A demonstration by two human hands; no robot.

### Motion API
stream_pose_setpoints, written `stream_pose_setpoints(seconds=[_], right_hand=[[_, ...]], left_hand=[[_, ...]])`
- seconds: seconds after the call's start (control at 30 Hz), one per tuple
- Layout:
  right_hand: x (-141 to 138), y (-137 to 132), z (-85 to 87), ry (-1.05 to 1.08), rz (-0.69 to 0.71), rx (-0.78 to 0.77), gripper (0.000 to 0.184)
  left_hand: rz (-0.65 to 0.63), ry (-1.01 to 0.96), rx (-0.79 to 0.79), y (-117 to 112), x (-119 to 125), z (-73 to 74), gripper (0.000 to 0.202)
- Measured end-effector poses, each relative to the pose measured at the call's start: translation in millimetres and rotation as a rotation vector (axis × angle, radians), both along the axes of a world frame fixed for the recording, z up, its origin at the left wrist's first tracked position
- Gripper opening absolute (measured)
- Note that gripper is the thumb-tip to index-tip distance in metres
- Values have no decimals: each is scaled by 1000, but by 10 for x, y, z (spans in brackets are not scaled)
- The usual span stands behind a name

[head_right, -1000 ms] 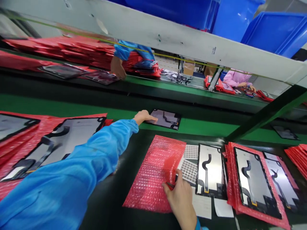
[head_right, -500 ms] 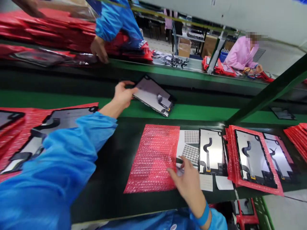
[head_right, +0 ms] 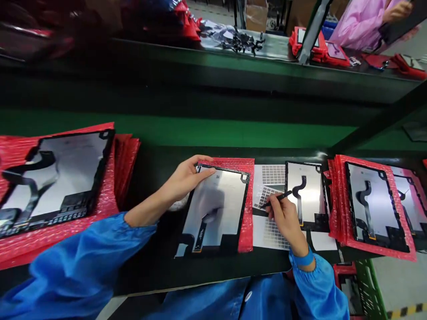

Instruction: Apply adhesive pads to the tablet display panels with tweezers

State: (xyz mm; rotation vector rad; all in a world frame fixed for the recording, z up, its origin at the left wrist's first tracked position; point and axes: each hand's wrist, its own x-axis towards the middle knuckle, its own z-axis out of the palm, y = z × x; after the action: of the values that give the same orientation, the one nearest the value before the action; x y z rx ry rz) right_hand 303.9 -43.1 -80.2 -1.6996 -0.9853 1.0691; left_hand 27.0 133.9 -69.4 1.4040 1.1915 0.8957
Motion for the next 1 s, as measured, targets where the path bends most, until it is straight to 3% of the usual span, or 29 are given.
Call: stream_pose_setpoints(seconds=[0.1,0.2,0.33,0.43,0.5,0.6,0.67,0.83,1.0], right_hand=[[-12,10,-90,46,9,-1,44],[-22,2,-129,13,12,-24,42],[-50,2,-117,-16,2,-46,42],[-66,7,-101,-49,-4,-58,42],[-71,6,-93,-68,-8,-62,41],[-79,8,-59,-89,-15,-78,41],[-92,25,-4,-88,-29,-72,42],[-188,188,167,39,-56,-13,41],[-317,402,127,160,96,-57,41]], left_hand=[[-18,104,-3,-35,37,-117,38],[-10,286,53,-89,-6,-135,42],[45,726,407,-244,-113,-16,46],[39,710,694,-440,-155,77,31],[-86,590,784,-630,-125,102,19],[-320,505,808,-956,-3,88,19],[-408,536,824,-1135,91,59,21],[-511,716,825,-1307,202,-33,31],[-512,818,813,-1295,206,-49,39]])
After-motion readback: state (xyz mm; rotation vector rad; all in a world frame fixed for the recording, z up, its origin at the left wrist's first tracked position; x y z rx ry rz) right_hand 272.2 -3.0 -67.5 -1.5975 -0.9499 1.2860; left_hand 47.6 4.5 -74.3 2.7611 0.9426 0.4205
